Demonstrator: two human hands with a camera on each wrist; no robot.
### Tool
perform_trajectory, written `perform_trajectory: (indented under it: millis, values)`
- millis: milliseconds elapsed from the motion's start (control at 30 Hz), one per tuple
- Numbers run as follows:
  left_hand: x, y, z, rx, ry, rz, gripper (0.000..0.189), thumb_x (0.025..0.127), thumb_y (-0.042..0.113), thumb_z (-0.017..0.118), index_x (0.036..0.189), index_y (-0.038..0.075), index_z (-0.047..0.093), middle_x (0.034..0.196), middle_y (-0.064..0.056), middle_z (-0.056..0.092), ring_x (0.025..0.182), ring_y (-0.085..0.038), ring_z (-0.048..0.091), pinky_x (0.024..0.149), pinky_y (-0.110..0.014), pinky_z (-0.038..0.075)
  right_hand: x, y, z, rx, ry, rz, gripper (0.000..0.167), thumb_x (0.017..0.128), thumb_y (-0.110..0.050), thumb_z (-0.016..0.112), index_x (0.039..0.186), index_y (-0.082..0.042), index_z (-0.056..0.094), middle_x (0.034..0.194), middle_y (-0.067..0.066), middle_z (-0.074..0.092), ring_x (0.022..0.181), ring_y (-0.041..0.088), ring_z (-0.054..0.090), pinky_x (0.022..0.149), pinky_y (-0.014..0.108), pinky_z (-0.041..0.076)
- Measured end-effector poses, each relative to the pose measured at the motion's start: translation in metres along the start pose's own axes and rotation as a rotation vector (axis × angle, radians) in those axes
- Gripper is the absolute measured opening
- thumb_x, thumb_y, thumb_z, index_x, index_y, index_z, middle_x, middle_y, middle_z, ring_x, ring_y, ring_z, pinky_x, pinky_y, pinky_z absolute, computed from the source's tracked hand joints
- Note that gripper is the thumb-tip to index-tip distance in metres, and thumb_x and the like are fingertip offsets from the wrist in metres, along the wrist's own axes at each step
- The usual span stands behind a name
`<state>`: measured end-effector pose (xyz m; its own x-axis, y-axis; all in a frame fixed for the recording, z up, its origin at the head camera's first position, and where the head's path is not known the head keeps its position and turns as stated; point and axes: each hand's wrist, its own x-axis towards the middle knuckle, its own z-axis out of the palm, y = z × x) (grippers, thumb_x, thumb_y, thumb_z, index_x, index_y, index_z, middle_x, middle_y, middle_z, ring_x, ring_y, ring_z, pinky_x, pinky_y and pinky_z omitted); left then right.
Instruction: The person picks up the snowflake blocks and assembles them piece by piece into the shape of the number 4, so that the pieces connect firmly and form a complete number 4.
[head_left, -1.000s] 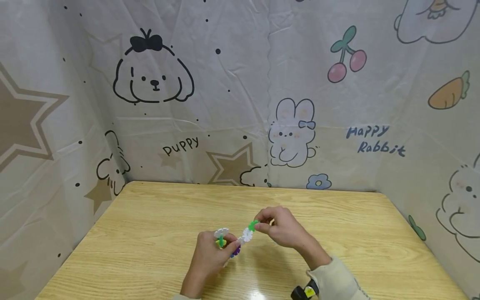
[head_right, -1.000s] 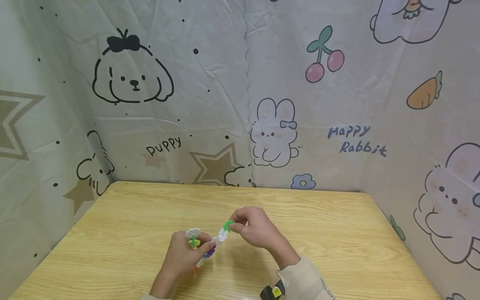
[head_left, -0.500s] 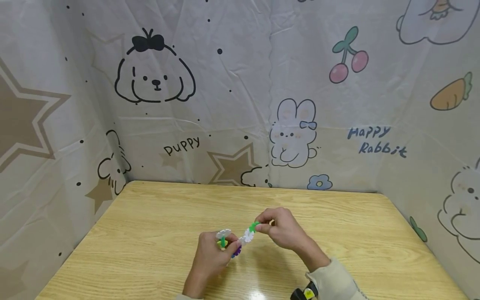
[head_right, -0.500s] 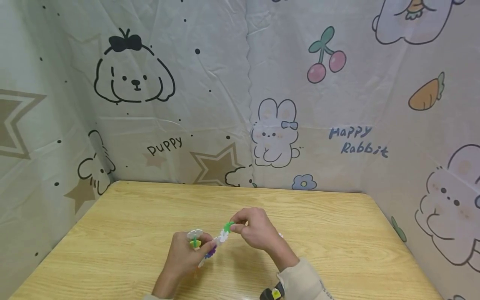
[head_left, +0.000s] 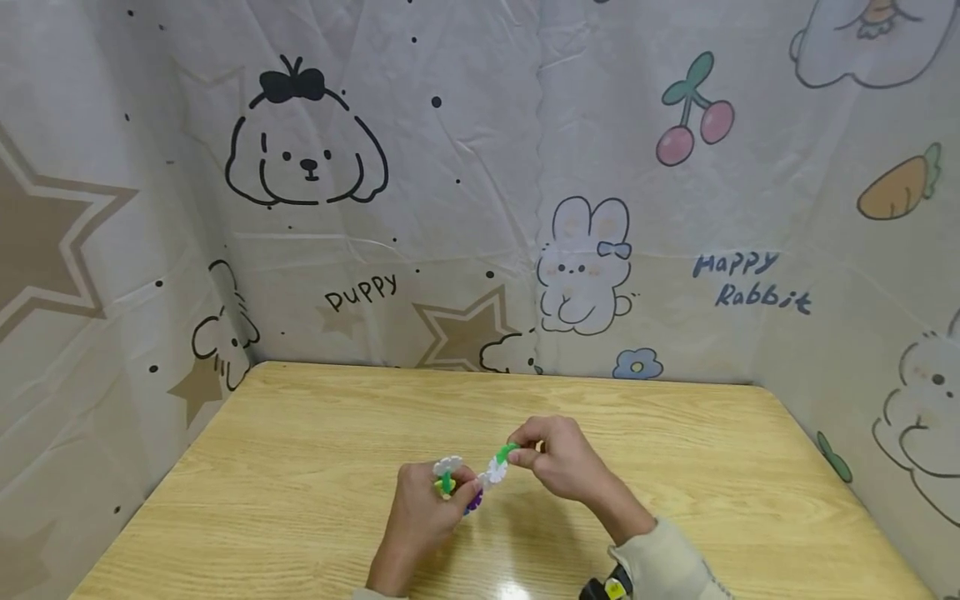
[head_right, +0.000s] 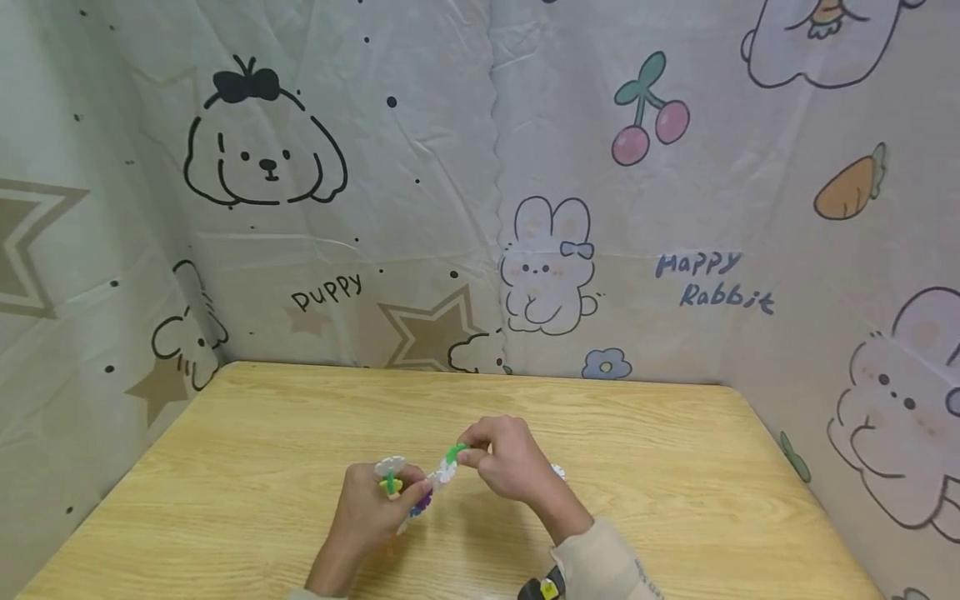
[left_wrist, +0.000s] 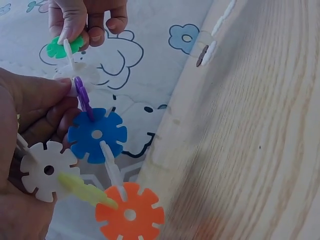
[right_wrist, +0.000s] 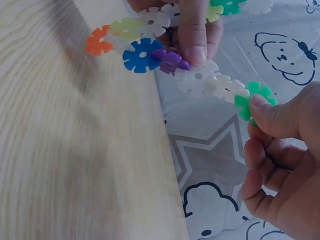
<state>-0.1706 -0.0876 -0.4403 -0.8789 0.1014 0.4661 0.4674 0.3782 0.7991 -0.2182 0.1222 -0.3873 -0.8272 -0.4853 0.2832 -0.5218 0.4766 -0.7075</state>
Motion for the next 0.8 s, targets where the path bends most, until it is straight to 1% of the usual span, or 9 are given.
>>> perform_trajectory:
  millis: [67, 267, 467, 667, 800]
  values:
    - [0.001, 0.001, 0.0, -0.009, -0.009, -0.011, 0.012, 0.084, -0.001, 0.078, 0.079, 0.01, 0.076, 0.072, 0.011, 0.07, 0.065, -0.006, 0.066, 0.061, -0.027, 0.055, 0.001, 0.0, -0.002, 0.004, -0.021, 0.002, 0.011, 0.09, -0.006, 0.073, 0.082, -0.013, 0.075, 0.078, -0.01, 0.063, 0.07, 0.01, 0.054, 0.058, 0.026, 0.046]
    - [0.001, 0.0, 0.001, -0.021, -0.014, -0.008, 0.011, 0.084, 0.0, 0.078, 0.079, 0.01, 0.076, 0.072, 0.011, 0.07, 0.064, -0.006, 0.066, 0.061, -0.027, 0.056, -0.001, 0.002, -0.008, 0.021, -0.06, 0.001, 0.006, 0.091, -0.01, 0.073, 0.086, -0.013, 0.076, 0.078, -0.01, 0.064, 0.073, 0.01, 0.056, 0.061, 0.027, 0.048]
    - [0.001, -0.001, 0.001, -0.026, -0.024, -0.022, 0.008, 0.085, 0.002, 0.079, 0.08, 0.008, 0.076, 0.073, 0.01, 0.071, 0.066, -0.007, 0.066, 0.064, -0.027, 0.056, -0.005, 0.006, -0.012, 0.03, -0.092, 0.039, 0.004, 0.093, -0.016, 0.072, 0.091, -0.014, 0.075, 0.079, -0.011, 0.065, 0.074, 0.012, 0.06, 0.064, 0.03, 0.05]
    - [0.001, -0.002, 0.0, -0.032, -0.006, -0.002, 0.005, 0.084, 0.002, 0.08, 0.081, 0.005, 0.077, 0.074, 0.009, 0.071, 0.066, -0.008, 0.067, 0.064, -0.027, 0.056, -0.009, 0.012, -0.016, 0.038, -0.09, 0.05, 0.01, 0.094, -0.019, 0.072, 0.097, -0.009, 0.074, 0.084, -0.008, 0.067, 0.079, 0.012, 0.062, 0.07, 0.031, 0.053]
    - [0.0, -0.003, 0.0, -0.043, -0.004, -0.009, 0.005, 0.083, 0.002, 0.08, 0.08, 0.004, 0.077, 0.074, 0.008, 0.072, 0.066, -0.009, 0.067, 0.064, -0.027, 0.056, -0.01, 0.018, -0.018, 0.04, -0.087, 0.073, 0.016, 0.093, -0.018, 0.072, 0.101, -0.004, 0.073, 0.088, -0.005, 0.068, 0.082, 0.014, 0.063, 0.074, 0.031, 0.053]
